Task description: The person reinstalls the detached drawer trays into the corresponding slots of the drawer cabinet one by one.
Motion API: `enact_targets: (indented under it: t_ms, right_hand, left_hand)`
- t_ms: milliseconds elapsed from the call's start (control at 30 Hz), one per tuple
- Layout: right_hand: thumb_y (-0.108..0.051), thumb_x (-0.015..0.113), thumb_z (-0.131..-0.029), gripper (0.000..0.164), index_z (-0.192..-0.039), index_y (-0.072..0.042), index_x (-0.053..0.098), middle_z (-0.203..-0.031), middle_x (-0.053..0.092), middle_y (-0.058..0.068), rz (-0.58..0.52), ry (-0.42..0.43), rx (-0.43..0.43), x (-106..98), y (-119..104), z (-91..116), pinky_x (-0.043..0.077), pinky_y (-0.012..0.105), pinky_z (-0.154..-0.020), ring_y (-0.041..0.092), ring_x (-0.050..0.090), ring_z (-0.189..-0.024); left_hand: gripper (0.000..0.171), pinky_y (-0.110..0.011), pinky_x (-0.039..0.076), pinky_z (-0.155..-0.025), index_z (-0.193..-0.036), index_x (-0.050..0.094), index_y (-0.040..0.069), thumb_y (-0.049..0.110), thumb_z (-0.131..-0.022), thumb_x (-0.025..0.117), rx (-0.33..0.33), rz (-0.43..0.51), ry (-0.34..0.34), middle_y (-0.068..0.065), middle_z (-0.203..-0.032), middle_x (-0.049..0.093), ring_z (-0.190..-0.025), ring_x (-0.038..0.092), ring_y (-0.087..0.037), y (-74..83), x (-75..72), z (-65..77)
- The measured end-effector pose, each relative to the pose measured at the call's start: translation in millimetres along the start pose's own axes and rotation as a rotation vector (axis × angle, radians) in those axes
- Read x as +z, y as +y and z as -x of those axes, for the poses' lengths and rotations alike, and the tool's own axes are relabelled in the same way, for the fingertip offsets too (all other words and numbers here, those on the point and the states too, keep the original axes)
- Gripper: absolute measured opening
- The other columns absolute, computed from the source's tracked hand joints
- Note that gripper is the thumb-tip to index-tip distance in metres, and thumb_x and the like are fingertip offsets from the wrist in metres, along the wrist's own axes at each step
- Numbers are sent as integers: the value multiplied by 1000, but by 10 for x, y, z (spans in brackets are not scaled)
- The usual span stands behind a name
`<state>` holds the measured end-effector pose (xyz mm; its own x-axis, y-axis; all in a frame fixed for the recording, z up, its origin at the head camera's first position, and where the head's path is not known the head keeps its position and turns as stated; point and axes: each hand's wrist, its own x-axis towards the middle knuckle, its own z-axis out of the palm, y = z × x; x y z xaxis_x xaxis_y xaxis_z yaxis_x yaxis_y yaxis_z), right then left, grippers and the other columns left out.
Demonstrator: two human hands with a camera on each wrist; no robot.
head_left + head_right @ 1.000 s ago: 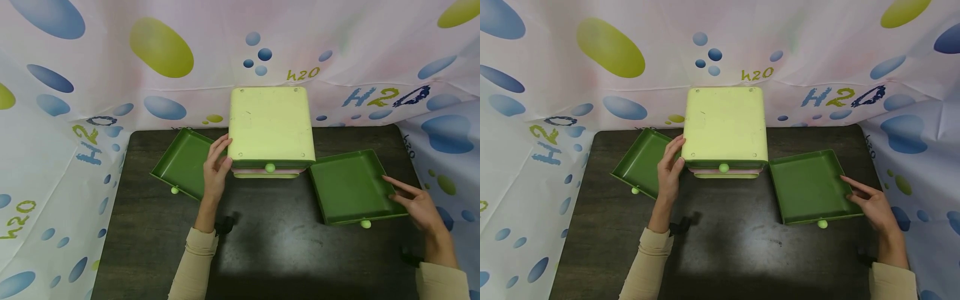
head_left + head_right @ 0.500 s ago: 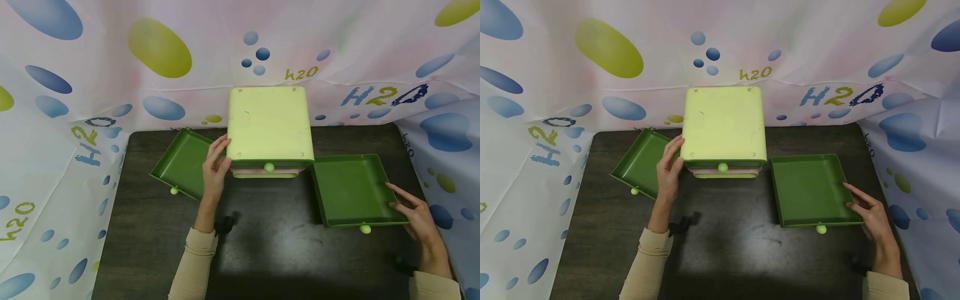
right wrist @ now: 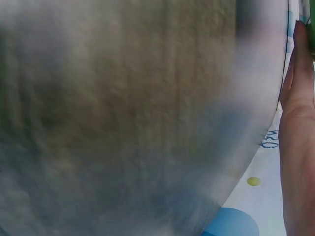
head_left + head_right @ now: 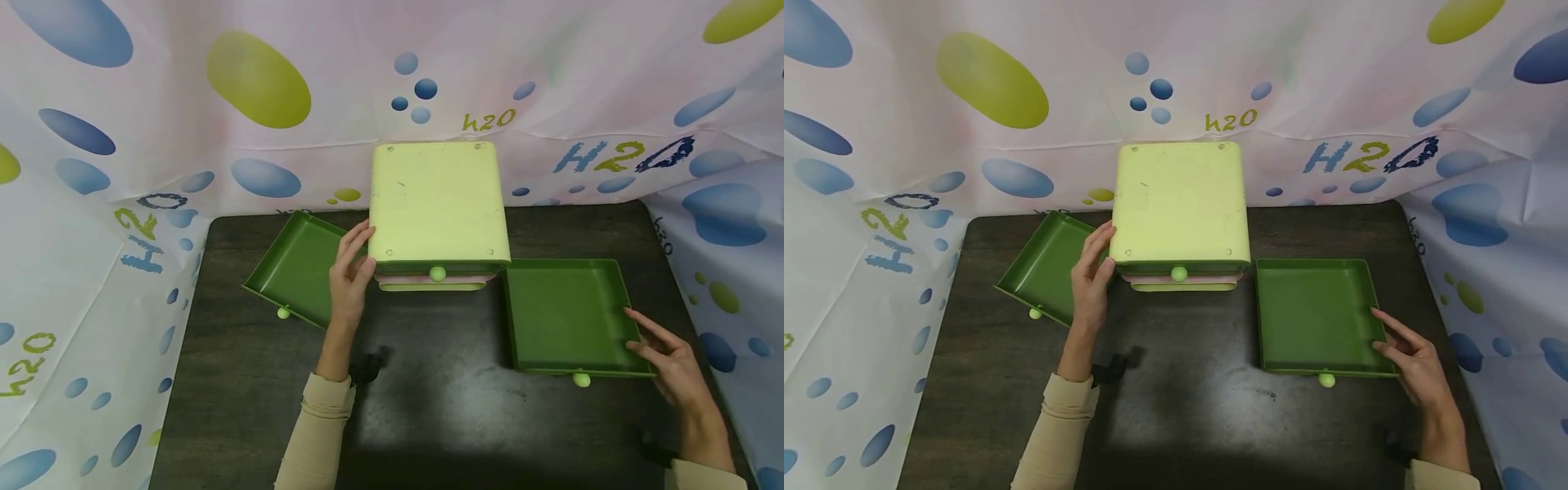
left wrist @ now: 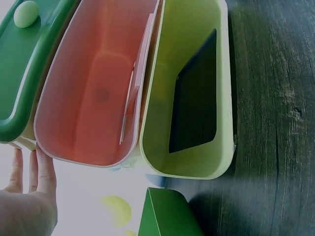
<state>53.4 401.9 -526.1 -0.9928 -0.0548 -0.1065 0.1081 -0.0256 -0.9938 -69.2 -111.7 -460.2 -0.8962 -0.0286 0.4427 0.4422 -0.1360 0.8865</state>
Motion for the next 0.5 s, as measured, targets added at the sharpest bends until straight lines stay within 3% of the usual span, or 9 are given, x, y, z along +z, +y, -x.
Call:
enact_targets:
  t_ms: [200, 500]
  right_hand:
    - [19, 38, -98, 61, -155, -5, 34, -54, 17, 5, -49, -71, -8, 70, 53, 68, 10, 33, -27, 21, 5, -34]
    - [17, 41, -99, 61, -155, -7, 35, -55, 21, 5, -33, -15, 35, 94, 0, 134, 10, 36, -29, 22, 6, -34]
  left_hand:
    - [69, -26, 49, -80, -138, 54, -7, 45, -95, 66, -15, -4, 18, -21, -148, 40, -131, 46, -30, -3, -27, 63]
    - [66, -26, 48, -77, -139, 53, -7, 39, -95, 68, -10, 32, -5, -19, -149, 39, -128, 48, -36, 2, 13, -6]
